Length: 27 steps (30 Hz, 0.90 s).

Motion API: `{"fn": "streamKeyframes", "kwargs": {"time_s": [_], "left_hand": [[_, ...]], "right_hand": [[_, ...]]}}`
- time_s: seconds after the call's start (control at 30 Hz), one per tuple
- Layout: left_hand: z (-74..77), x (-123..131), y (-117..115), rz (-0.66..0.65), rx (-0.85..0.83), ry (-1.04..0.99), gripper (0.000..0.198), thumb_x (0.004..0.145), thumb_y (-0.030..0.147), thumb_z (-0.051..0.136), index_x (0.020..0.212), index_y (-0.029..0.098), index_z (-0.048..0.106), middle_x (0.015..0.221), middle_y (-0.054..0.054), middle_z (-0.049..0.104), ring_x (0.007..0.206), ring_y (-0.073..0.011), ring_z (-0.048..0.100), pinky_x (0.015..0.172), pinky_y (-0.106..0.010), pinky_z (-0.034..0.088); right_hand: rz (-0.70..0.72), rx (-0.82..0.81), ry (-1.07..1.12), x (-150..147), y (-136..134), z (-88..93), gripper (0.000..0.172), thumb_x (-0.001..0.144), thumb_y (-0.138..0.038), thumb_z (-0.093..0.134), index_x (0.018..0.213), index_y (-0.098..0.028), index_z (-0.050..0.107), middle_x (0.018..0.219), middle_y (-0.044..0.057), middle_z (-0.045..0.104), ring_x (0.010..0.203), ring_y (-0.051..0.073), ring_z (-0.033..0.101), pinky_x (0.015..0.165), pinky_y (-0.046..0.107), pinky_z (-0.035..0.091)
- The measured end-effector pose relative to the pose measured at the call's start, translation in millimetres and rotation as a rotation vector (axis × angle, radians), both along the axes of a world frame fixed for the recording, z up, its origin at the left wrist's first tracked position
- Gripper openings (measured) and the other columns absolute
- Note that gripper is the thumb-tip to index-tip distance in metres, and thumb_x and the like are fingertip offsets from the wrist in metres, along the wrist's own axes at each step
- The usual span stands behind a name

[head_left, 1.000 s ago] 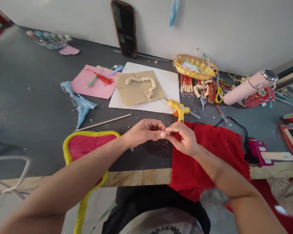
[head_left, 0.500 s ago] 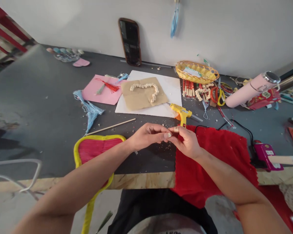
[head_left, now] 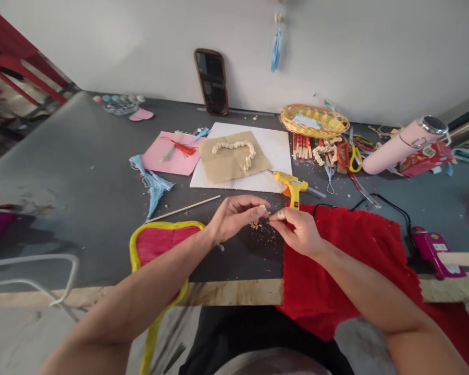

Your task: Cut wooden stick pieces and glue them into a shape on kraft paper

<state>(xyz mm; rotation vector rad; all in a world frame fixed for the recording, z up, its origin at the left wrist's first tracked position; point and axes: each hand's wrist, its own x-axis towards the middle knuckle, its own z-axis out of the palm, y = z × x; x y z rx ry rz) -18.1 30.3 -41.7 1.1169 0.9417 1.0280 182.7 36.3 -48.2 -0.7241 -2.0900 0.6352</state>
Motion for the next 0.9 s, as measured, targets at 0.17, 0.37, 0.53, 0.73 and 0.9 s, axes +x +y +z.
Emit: {"fn": "streamKeyframes", "kwargs": {"time_s": [0.17, 0.37, 0.53, 0.73, 0.9], "left_hand": [[-6.6, -5.9, 12.1, 0.243, 0.02, -0.107, 0.029, 0.072, 0.034, 0.081, 0.095, 0.016, 0.075, 0.083, -0.005, 0.074, 0.059, -0.0084, 0.057, 0.055, -0.02, 0.047], [-9.2, -13.4, 22.1, 0.382, 0.096, 0.06, 0.034, 0.069, 0.031, 0.082, 0.096, 0.016, 0.068, 0.078, -0.003, 0.071, 0.06, -0.0089, 0.057, 0.057, -0.021, 0.046], [-4.0, -23.3, 24.3, 0.453, 0.204, 0.412, 0.03, 0.074, 0.038, 0.075, 0.094, 0.015, 0.071, 0.064, 0.001, 0.062, 0.058, -0.0105, 0.054, 0.058, -0.023, 0.044], [-2.3, -68.9, 55.2, 0.544, 0.33, 0.759, 0.036, 0.076, 0.038, 0.067, 0.103, 0.014, 0.071, 0.086, -0.006, 0.071, 0.074, -0.016, 0.062, 0.071, -0.027, 0.049], [-10.0, -104.9, 94.2, 0.621, 0.25, 1.029, 0.028, 0.077, 0.031, 0.062, 0.097, 0.014, 0.07, 0.087, -0.006, 0.071, 0.078, -0.0175, 0.062, 0.075, -0.03, 0.049]], "right_hand": [[0.159, 0.26, -0.002, -1.1, -3.8, -1.2, 0.005, 0.091, -0.016, 0.06, 0.088, -0.02, 0.06, 0.076, 0.004, 0.073, 0.071, 0.013, 0.07, 0.068, 0.024, 0.057], [0.205, 0.392, -0.018, -1.3, -7.1, -8.3, 0.005, 0.09, -0.017, 0.062, 0.094, -0.019, 0.06, 0.081, 0.004, 0.075, 0.073, 0.014, 0.07, 0.067, 0.027, 0.056], [0.194, 0.388, -0.002, -0.2, -6.7, -6.6, 0.001, 0.092, -0.018, 0.06, 0.091, -0.018, 0.06, 0.08, 0.003, 0.074, 0.072, 0.014, 0.07, 0.069, 0.026, 0.056], [0.198, 0.342, 0.001, -1.1, -4.3, -12.2, 0.007, 0.094, -0.021, 0.057, 0.089, -0.019, 0.062, 0.08, 0.003, 0.074, 0.072, 0.013, 0.069, 0.07, 0.025, 0.056], [0.214, 0.283, -0.066, -1.5, -2.7, -18.2, 0.013, 0.096, -0.024, 0.053, 0.089, -0.019, 0.063, 0.08, 0.003, 0.073, 0.072, 0.014, 0.069, 0.07, 0.025, 0.054]]}}
